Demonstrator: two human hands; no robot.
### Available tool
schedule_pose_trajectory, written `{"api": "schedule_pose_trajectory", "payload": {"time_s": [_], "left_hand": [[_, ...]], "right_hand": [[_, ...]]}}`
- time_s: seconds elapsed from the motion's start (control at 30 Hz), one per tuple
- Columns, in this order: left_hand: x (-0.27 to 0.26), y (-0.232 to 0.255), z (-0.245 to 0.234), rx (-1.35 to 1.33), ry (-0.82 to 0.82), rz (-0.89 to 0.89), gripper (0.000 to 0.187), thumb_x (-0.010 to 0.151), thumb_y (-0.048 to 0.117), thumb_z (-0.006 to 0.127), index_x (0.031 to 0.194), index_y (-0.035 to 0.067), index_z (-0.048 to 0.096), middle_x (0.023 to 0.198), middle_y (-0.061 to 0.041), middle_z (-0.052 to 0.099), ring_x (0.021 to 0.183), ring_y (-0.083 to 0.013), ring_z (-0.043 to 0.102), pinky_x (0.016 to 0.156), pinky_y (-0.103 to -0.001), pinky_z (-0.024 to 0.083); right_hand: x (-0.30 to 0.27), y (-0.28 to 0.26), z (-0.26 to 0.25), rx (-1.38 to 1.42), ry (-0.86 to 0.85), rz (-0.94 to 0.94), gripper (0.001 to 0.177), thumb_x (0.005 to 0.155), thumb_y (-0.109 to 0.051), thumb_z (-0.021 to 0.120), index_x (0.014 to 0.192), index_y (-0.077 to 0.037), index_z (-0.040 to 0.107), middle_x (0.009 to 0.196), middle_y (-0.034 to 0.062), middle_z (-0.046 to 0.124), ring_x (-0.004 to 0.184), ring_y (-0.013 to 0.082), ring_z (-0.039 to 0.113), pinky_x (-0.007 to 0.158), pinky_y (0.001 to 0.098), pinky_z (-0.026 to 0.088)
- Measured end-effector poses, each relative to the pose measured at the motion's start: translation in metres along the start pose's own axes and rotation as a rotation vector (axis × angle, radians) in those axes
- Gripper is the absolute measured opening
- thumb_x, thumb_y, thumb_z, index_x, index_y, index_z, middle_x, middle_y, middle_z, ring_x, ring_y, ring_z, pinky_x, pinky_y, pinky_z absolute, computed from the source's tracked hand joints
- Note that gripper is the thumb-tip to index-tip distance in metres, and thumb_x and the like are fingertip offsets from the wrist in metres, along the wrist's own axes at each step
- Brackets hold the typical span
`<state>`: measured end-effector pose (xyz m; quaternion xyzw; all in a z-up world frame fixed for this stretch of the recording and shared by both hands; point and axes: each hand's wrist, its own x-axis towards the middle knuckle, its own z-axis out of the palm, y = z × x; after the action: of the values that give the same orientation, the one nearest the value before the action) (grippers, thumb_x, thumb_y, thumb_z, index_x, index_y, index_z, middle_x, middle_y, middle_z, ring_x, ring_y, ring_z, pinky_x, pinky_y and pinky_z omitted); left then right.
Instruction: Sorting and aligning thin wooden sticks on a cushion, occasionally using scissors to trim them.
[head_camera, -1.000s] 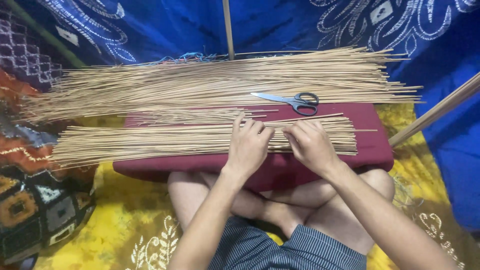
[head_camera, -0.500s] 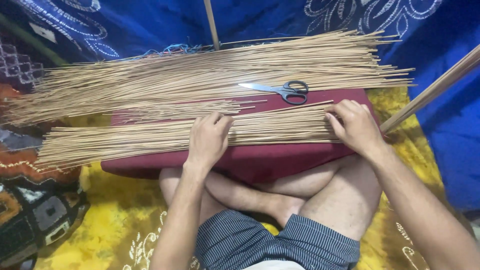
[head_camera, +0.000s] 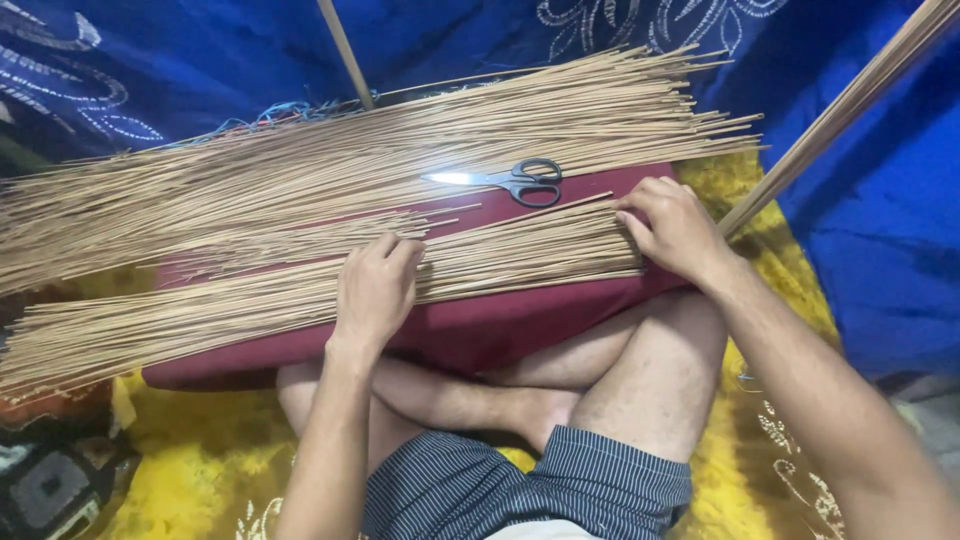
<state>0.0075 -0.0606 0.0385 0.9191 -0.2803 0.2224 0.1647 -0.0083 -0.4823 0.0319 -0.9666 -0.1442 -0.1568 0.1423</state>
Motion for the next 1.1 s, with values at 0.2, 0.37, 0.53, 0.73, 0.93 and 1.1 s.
{"api": "schedule_pose_trajectory", "payload": {"time_s": [0.2, 0.37, 0.53, 0.73, 0.93, 1.1], "left_hand": [[0.001, 0.006, 0.005, -0.031, -0.025, 0.021, 0.008, 0.098, 0.016, 0.068, 0.104, 0.021, 0.069, 0.084, 0.0, 0.059, 0.08, -0.0263, 0.069, 0.068, -0.039, 0.051], [0.003, 0.007, 0.008, -0.098, -0.065, 0.019, 0.013, 0.092, 0.016, 0.074, 0.104, 0.019, 0.07, 0.085, -0.001, 0.061, 0.083, -0.0281, 0.069, 0.07, -0.042, 0.052], [0.003, 0.006, 0.01, -0.126, -0.096, 0.011, 0.017, 0.087, 0.013, 0.077, 0.102, 0.02, 0.07, 0.083, 0.0, 0.063, 0.083, -0.0273, 0.069, 0.071, -0.041, 0.051], [0.003, 0.004, 0.01, -0.112, -0.093, 0.02, 0.021, 0.085, 0.014, 0.079, 0.103, 0.021, 0.071, 0.084, 0.002, 0.067, 0.084, -0.0246, 0.07, 0.073, -0.04, 0.051], [0.004, 0.003, 0.008, -0.113, -0.061, 0.078, 0.024, 0.084, 0.011, 0.08, 0.104, 0.02, 0.071, 0.084, 0.002, 0.067, 0.085, -0.0238, 0.07, 0.073, -0.038, 0.051], [0.008, 0.005, 0.002, -0.128, -0.03, 0.101, 0.023, 0.085, 0.008, 0.079, 0.104, 0.019, 0.071, 0.083, 0.001, 0.066, 0.085, -0.0243, 0.068, 0.072, -0.038, 0.052]], "right_hand": [[-0.009, 0.007, 0.0, -0.007, -0.033, 0.044, 0.016, 0.09, -0.018, 0.076, 0.105, -0.014, 0.079, 0.101, 0.0053, 0.072, 0.103, 0.0292, 0.068, 0.087, 0.0438, 0.051], [-0.012, 0.008, -0.002, -0.003, -0.049, 0.063, 0.015, 0.09, -0.018, 0.076, 0.105, -0.014, 0.079, 0.1, 0.006, 0.072, 0.103, 0.0296, 0.068, 0.087, 0.0442, 0.051], [-0.015, 0.016, 0.005, -0.019, -0.062, 0.047, 0.016, 0.09, -0.018, 0.076, 0.105, -0.014, 0.079, 0.101, 0.0046, 0.072, 0.103, 0.0282, 0.068, 0.087, 0.0431, 0.052], [-0.015, 0.015, 0.005, -0.008, -0.07, 0.05, 0.016, 0.09, -0.019, 0.076, 0.105, -0.014, 0.079, 0.101, 0.005, 0.072, 0.103, 0.0284, 0.068, 0.088, 0.0438, 0.052], [-0.015, 0.012, 0.001, 0.016, -0.05, 0.045, 0.014, 0.09, -0.018, 0.076, 0.104, -0.013, 0.079, 0.1, 0.0063, 0.072, 0.102, 0.0296, 0.068, 0.088, 0.0437, 0.053], [-0.015, 0.003, -0.011, 0.157, -0.015, 0.079, 0.012, 0.091, -0.014, 0.076, 0.102, -0.009, 0.079, 0.1, 0.01, 0.075, 0.098, 0.0334, 0.071, 0.085, 0.0442, 0.055]]}}
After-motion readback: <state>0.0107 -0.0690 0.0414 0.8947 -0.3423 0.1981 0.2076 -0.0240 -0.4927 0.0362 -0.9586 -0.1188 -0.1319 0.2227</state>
